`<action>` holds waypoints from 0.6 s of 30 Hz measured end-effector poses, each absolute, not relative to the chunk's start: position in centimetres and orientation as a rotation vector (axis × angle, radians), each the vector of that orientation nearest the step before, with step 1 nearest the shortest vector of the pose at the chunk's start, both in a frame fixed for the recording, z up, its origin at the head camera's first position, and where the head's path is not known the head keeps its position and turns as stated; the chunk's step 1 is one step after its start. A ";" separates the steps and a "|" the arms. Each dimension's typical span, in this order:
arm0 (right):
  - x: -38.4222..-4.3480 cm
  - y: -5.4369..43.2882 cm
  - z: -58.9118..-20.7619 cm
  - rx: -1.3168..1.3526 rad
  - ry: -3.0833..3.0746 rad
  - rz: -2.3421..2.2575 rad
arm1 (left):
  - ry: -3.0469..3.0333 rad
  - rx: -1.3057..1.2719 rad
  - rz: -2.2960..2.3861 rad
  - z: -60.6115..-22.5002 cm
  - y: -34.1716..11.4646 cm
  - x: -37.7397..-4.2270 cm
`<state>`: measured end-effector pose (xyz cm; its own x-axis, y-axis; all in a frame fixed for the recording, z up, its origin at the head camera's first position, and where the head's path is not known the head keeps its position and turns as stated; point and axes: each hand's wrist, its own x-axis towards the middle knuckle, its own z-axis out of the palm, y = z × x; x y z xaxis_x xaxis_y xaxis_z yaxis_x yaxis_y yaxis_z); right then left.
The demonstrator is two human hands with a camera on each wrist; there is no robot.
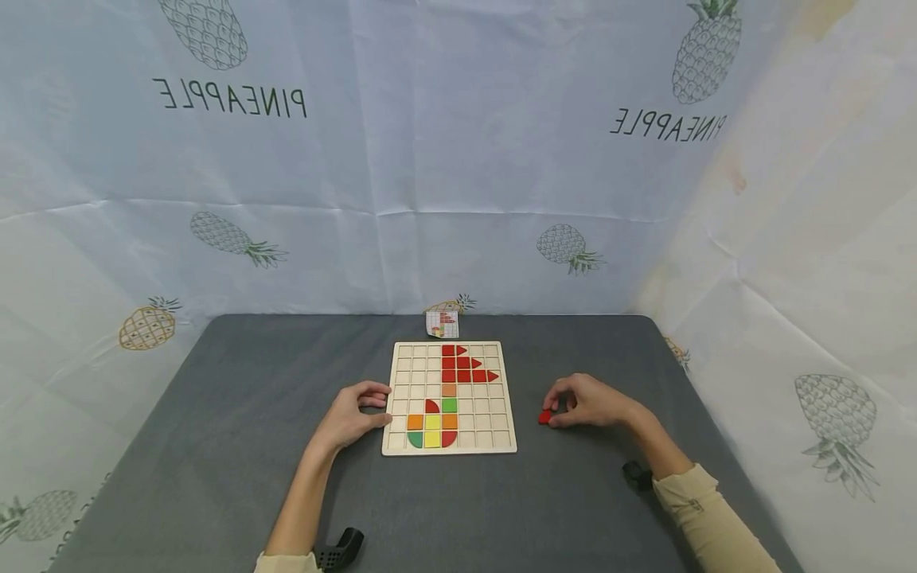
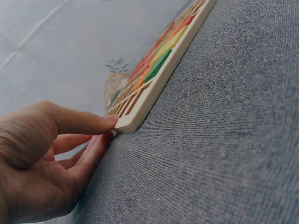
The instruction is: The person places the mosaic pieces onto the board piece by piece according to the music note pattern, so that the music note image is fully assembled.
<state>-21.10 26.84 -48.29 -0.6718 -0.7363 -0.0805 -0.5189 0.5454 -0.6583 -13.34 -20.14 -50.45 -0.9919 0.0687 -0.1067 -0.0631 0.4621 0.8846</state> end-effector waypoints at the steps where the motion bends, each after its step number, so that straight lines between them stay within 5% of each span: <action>1: -21.1 26.4 -48.1 -1.024 2.442 -0.863 | 2.576 0.002 1.566 -50.5 -20.1 -13.3; 18: -21.1 12.4 -45.2 -1.180 2.498 -0.686 | 2.591 0.000 1.563 -50.5 -20.1 -13.4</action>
<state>-21.15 12.36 -45.15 -0.6206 -0.7818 -0.0594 -0.6418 0.5501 -0.5344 -13.42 -20.09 -50.54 -0.9933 0.0595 -0.0987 -0.0596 0.4683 0.8815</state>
